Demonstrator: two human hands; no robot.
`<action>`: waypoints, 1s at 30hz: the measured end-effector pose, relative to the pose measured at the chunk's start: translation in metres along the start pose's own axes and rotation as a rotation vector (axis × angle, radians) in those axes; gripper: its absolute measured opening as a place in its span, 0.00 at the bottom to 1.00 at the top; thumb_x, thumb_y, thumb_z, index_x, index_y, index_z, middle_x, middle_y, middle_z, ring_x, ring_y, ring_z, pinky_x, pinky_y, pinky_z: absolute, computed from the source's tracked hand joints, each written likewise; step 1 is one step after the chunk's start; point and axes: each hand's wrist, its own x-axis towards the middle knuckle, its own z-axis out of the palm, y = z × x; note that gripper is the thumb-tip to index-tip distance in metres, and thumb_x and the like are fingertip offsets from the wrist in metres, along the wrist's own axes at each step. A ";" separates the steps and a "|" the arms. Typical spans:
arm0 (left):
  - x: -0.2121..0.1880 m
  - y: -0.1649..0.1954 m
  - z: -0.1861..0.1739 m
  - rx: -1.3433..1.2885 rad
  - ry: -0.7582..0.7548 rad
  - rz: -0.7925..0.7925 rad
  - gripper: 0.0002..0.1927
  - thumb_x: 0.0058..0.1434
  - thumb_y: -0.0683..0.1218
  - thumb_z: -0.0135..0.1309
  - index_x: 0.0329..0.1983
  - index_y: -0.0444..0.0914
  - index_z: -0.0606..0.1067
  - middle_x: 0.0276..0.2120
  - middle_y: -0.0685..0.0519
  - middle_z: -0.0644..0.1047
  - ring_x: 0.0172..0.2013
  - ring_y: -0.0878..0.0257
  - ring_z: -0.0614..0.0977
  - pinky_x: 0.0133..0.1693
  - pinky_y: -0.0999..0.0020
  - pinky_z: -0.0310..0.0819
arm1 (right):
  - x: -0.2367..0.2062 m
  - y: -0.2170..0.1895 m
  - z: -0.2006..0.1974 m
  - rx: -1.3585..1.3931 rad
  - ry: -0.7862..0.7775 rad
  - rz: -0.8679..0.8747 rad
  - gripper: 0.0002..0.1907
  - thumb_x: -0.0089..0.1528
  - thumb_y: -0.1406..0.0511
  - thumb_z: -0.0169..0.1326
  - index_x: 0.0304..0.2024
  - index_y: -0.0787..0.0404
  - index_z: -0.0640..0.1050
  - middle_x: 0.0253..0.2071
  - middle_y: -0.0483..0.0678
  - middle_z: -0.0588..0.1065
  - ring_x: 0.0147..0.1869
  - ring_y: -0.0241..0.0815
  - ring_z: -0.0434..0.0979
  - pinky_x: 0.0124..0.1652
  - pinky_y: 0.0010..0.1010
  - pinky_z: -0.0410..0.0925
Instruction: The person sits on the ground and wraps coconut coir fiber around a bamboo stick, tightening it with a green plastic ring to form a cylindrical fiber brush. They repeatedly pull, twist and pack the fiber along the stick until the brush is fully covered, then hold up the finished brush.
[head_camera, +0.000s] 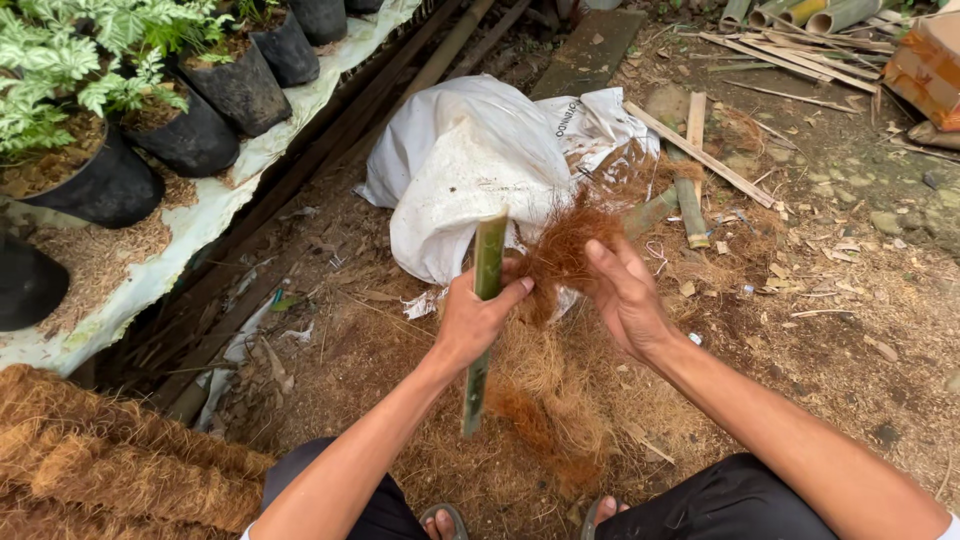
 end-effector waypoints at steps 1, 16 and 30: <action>-0.002 -0.001 -0.002 -0.005 0.006 -0.011 0.17 0.61 0.52 0.59 0.48 0.37 0.78 0.23 0.56 0.74 0.19 0.69 0.70 0.26 0.67 0.69 | 0.004 0.004 -0.002 -0.071 0.013 -0.053 0.23 0.59 0.62 0.59 0.55 0.56 0.69 0.53 0.50 0.79 0.60 0.43 0.78 0.65 0.52 0.64; 0.006 -0.023 -0.015 -0.214 -0.103 0.116 0.18 0.64 0.54 0.57 0.47 0.36 0.73 0.25 0.57 0.75 0.25 0.69 0.78 0.29 0.71 0.76 | 0.006 0.049 -0.002 -0.606 -0.166 -0.100 0.19 0.61 0.64 0.60 0.53 0.61 0.72 0.48 0.53 0.78 0.48 0.44 0.81 0.48 0.43 0.77; 0.007 -0.008 -0.027 -0.216 -0.524 0.109 0.26 0.70 0.60 0.45 0.50 0.33 0.73 0.30 0.50 0.78 0.22 0.64 0.82 0.27 0.66 0.84 | 0.022 0.018 -0.003 -0.715 0.280 -0.221 0.11 0.61 0.75 0.58 0.47 0.64 0.78 0.44 0.55 0.82 0.36 0.51 0.81 0.36 0.42 0.77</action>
